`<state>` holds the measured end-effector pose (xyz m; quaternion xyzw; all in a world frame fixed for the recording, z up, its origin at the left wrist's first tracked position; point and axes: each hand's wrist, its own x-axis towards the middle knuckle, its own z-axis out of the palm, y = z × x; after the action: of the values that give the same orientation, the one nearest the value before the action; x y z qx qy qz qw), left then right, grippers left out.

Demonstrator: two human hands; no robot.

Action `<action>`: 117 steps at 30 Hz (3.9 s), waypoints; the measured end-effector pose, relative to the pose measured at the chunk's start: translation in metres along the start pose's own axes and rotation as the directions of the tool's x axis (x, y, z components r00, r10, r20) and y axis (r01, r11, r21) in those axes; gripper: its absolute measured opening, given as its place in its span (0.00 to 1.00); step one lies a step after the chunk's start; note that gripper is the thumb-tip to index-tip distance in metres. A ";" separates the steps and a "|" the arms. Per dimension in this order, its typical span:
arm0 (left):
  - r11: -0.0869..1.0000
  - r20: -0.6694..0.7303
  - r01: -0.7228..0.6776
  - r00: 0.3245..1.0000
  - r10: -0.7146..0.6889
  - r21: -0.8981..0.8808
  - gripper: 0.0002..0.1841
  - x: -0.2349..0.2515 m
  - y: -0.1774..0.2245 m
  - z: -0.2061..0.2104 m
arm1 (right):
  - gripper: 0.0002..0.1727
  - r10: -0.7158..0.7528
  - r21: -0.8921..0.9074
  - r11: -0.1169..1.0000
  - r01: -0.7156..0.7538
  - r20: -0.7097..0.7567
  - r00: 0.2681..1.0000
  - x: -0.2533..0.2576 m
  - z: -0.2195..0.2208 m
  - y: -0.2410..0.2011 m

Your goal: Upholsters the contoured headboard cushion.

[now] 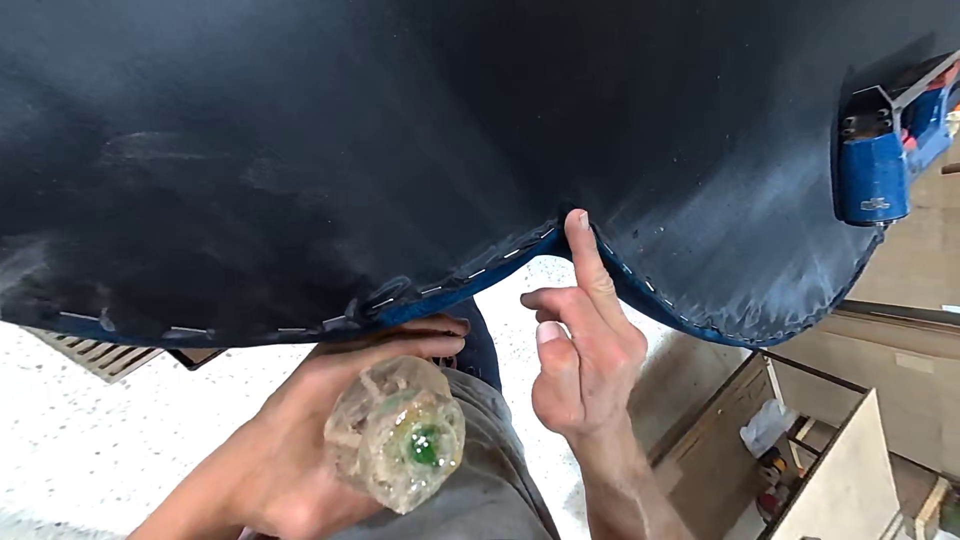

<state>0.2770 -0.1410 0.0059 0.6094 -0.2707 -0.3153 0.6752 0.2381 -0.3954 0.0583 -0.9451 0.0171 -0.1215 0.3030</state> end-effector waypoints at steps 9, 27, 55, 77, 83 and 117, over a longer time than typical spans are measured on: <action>1.000 -0.021 -0.009 1.000 0.009 -0.011 0.38 0.000 0.000 0.002 | 0.26 -0.015 0.119 0.992 0.038 -0.185 0.983 -0.014 -0.016 0.005; 1.000 0.021 -0.004 1.000 0.005 -0.016 0.36 0.003 0.004 -0.004 | 0.29 0.022 0.147 0.989 0.002 -0.161 0.987 -0.056 0.010 0.009; 1.000 0.075 0.006 0.997 -0.008 0.030 0.37 0.010 0.007 0.002 | 0.24 0.010 -0.024 1.000 -0.016 -0.232 0.973 -0.021 0.030 0.005; 0.982 0.088 0.168 0.983 -0.161 -0.081 0.38 -0.010 -0.006 0.011 | 0.11 0.222 0.262 0.943 -0.202 -0.047 0.974 -0.086 0.043 0.009; 0.985 0.058 0.141 0.989 -0.136 -0.097 0.40 -0.024 -0.002 -0.002 | 0.12 0.098 -0.012 0.995 -0.102 -0.183 0.978 -0.046 0.056 0.021; 0.930 0.439 -0.197 0.838 0.325 -0.311 0.41 -0.007 0.043 0.003 | 0.21 0.396 0.948 0.064 -0.313 0.263 0.879 -0.102 0.002 -0.099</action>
<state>0.2745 -0.1355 0.0492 0.3771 -0.4690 -0.3932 0.6951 0.1358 -0.3029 0.0917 -0.4870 0.1747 -0.0567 0.8539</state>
